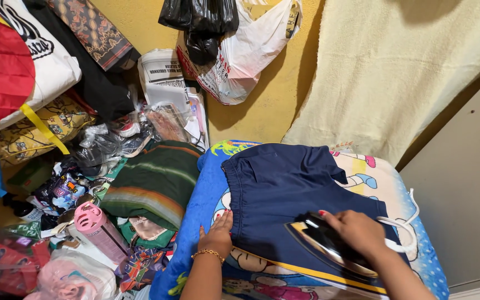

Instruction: Ironing a pair of blue shorts on an ironing board.

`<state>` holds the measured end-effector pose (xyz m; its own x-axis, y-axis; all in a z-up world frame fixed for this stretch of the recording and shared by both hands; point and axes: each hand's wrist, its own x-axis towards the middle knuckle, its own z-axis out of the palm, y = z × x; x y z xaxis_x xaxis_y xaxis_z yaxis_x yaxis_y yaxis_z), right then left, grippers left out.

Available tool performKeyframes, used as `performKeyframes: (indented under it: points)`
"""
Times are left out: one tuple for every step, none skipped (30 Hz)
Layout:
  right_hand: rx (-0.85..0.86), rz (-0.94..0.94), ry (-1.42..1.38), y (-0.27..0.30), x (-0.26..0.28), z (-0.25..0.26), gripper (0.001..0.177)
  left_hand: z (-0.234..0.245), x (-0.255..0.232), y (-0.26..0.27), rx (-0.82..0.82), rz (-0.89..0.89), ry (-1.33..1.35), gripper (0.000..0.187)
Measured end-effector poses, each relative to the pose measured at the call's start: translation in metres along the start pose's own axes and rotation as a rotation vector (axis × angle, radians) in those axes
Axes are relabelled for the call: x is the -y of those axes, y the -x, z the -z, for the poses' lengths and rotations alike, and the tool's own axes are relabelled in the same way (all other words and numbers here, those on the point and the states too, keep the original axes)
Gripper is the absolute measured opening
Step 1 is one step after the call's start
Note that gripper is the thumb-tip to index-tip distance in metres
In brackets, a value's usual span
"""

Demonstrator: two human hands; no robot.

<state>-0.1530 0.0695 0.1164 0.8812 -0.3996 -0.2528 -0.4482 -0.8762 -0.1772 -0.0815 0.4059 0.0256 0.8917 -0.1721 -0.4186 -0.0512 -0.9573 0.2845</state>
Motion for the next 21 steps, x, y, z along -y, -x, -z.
performKeyframes:
  points:
    - [0.003, 0.002, 0.0, -0.002, -0.007, 0.003, 0.061, -0.001, 0.0, 0.0, 0.001, 0.003, 0.0, 0.073]
    - [0.013, -0.054, -0.019, -0.004, -0.015, 0.005, 0.062, -0.002, 0.0, -0.001, -0.008, 0.001, -0.001, 0.072]
    - [0.023, -0.111, -0.038, -0.006, -0.023, 0.007, 0.064, -0.003, 0.0, -0.001, -0.016, -0.003, -0.002, 0.072]
    - [0.026, -0.11, -0.037, -0.006, -0.025, 0.006, 0.064, -0.004, 0.001, -0.001, -0.014, 0.0, -0.002, 0.072]
    - [0.021, -0.14, -0.067, -0.008, -0.028, 0.007, 0.064, -0.004, 0.0, -0.001, -0.01, 0.002, -0.007, 0.072]
    - [0.016, -0.171, -0.096, -0.009, -0.031, 0.009, 0.065, -0.003, 0.0, -0.002, -0.007, 0.004, -0.013, 0.072]
    - [0.015, -0.168, -0.096, -0.013, -0.029, 0.008, 0.065, -0.004, 0.001, -0.002, -0.009, 0.006, -0.012, 0.072]
    - [0.041, -0.165, -0.098, -0.016, -0.026, 0.008, 0.067, -0.005, 0.002, -0.003, -0.014, -0.004, -0.005, 0.07]
    - [0.067, -0.162, -0.099, -0.02, -0.024, 0.008, 0.069, -0.007, 0.004, -0.003, -0.018, -0.014, 0.002, 0.069]
    - [0.068, -0.16, -0.098, -0.016, -0.007, 0.015, 0.069, -0.007, 0.003, -0.003, -0.019, -0.012, 0.004, 0.069]
    - [0.067, -0.081, -0.067, -0.011, 0.011, 0.022, 0.07, -0.007, 0.003, -0.002, -0.02, -0.015, -0.007, 0.069]
    - [0.068, -0.001, -0.036, -0.006, 0.028, 0.03, 0.07, -0.007, 0.003, -0.001, -0.021, -0.019, -0.017, 0.07]
    - [0.068, -0.002, -0.036, -0.002, 0.047, 0.031, 0.07, -0.007, 0.004, -0.003, -0.02, -0.019, -0.017, 0.07]
    - [0.056, 0.08, -0.022, 0.003, 0.066, 0.032, 0.069, -0.008, 0.004, -0.004, -0.009, -0.021, -0.021, 0.072]
    - [0.043, 0.162, -0.008, 0.007, 0.085, 0.033, 0.069, -0.009, 0.005, -0.005, 0.003, -0.023, -0.024, 0.074]
    - [0.043, 0.163, -0.008, 0.009, 0.096, 0.028, 0.069, -0.009, 0.005, -0.004, 0.002, -0.023, -0.024, 0.074]
    - [0.033, 0.214, -0.002, 0.01, 0.107, 0.022, 0.069, -0.009, 0.005, -0.004, -0.003, -0.027, -0.037, 0.073]
    - [0.022, 0.266, 0.003, 0.011, 0.118, 0.017, 0.069, -0.008, 0.005, -0.003, -0.007, -0.031, -0.05, 0.073]
    - [0.019, 0.268, 0.002, 0.011, 0.118, 0.011, 0.069, -0.005, 0.003, 0.0, -0.011, -0.031, -0.051, 0.073]
    - [0.025, 0.295, -0.012, 0.01, 0.118, 0.006, 0.067, -0.001, 0.001, 0.001, 0.013, -0.022, -0.049, 0.075]
    - [0.032, 0.321, -0.024, 0.01, 0.117, 0.0, 0.066, 0.001, -0.001, 0.004, 0.039, -0.014, -0.045, 0.077]
